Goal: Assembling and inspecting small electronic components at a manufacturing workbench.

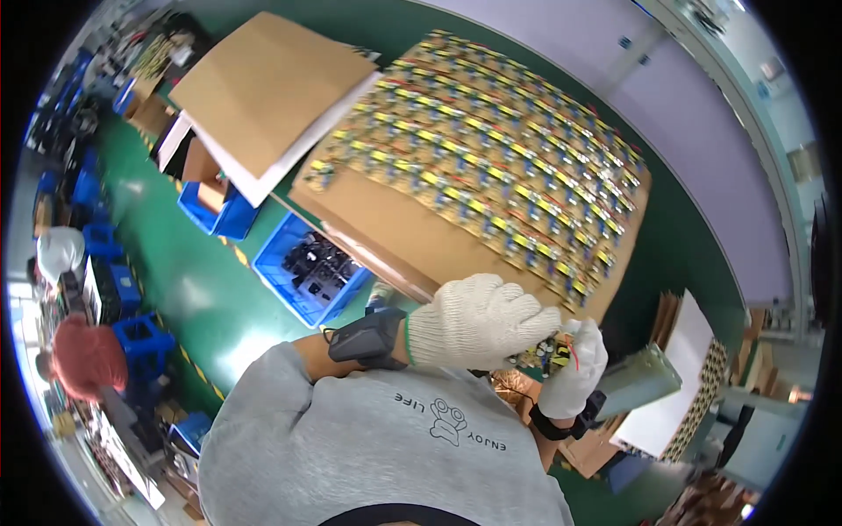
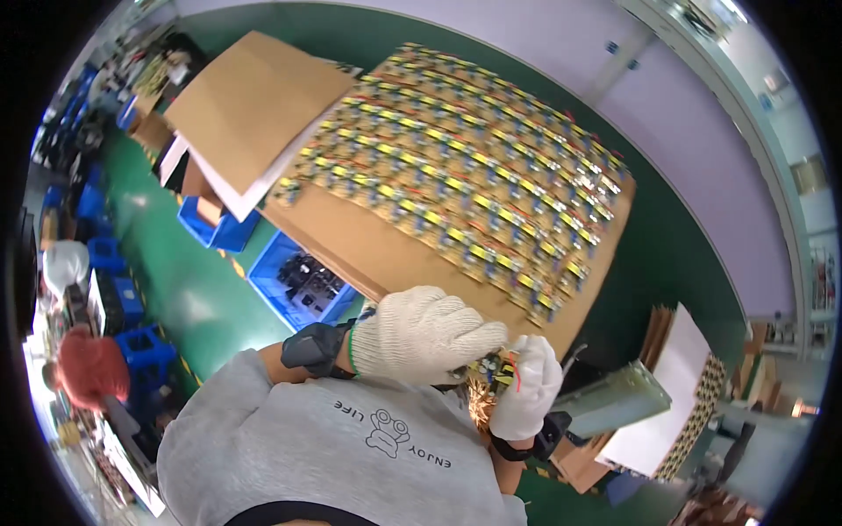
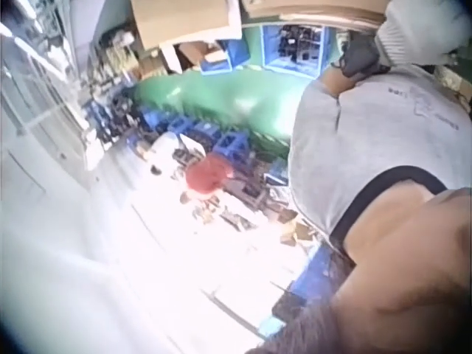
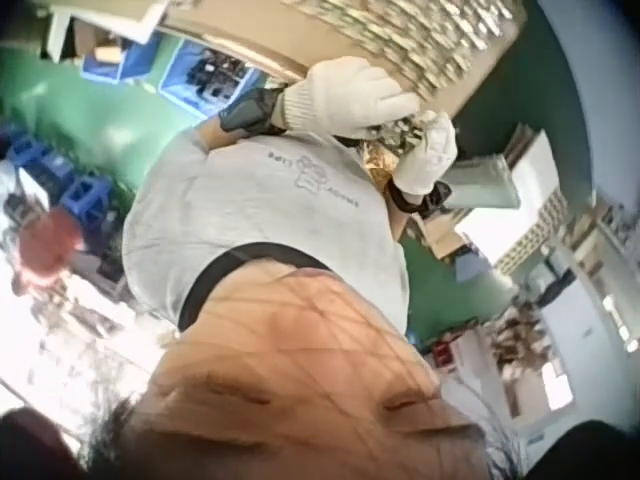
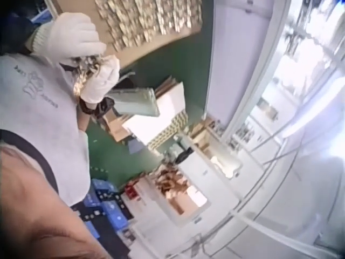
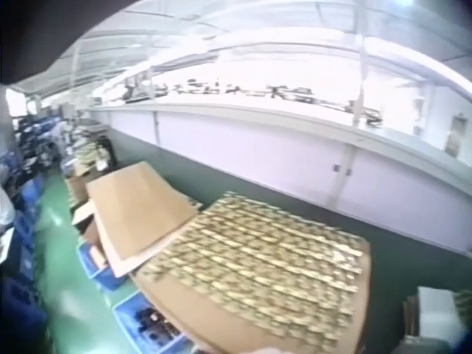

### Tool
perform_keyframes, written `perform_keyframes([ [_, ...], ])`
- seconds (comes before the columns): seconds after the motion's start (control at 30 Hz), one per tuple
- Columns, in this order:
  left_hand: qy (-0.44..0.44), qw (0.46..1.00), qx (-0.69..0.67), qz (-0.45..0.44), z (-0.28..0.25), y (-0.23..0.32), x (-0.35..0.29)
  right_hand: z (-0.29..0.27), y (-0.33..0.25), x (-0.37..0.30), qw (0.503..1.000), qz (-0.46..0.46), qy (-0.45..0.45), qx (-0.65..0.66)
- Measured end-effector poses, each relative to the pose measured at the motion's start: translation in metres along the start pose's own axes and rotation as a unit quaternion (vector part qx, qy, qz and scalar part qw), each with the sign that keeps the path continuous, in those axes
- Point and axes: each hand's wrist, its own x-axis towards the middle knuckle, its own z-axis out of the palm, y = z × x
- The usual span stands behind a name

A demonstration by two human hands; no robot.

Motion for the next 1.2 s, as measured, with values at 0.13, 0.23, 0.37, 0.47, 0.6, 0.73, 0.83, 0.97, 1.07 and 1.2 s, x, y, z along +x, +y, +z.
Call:
perform_keyframes([
  [0.13,0.019,0.974,-0.187,-0.126,-0.048,-0.043,-0.051,0.073,0.000,0.004,0.983,-0.127,-0.131,0.016],
  [0.23,0.070,0.974,-0.065,-0.206,-0.078,-0.073,-0.085,0.134,-0.023,0.012,0.956,0.163,-0.211,0.124],
  [0.37,0.139,0.932,0.089,-0.323,-0.113,-0.120,-0.133,0.214,0.008,0.021,0.975,-0.061,-0.186,-0.106],
  [0.47,0.157,0.903,0.058,-0.395,-0.132,-0.154,-0.157,0.258,0.001,0.009,0.949,-0.122,-0.179,-0.228],
  [0.6,0.145,0.913,0.032,-0.380,-0.145,-0.187,-0.157,0.274,-0.025,0.003,0.898,-0.112,-0.051,-0.422],
  [0.73,0.092,0.946,-0.013,-0.312,-0.145,-0.200,-0.149,0.253,-0.023,0.018,0.871,-0.184,-0.149,-0.431],
  [0.83,0.036,0.959,-0.039,-0.277,-0.140,-0.206,-0.146,0.251,-0.021,0.024,0.844,-0.203,-0.248,-0.431],
  [0.97,0.027,0.968,-0.018,-0.250,-0.136,-0.204,-0.141,0.268,-0.012,0.014,0.872,-0.137,-0.226,-0.412],
  [1.07,0.022,0.971,-0.024,-0.239,-0.136,-0.203,-0.142,0.277,-0.014,0.016,0.886,-0.134,-0.176,-0.407],
  [1.2,0.063,0.972,0.016,-0.225,-0.142,-0.193,-0.145,0.258,-0.021,-0.001,0.920,-0.188,-0.106,-0.326],
])
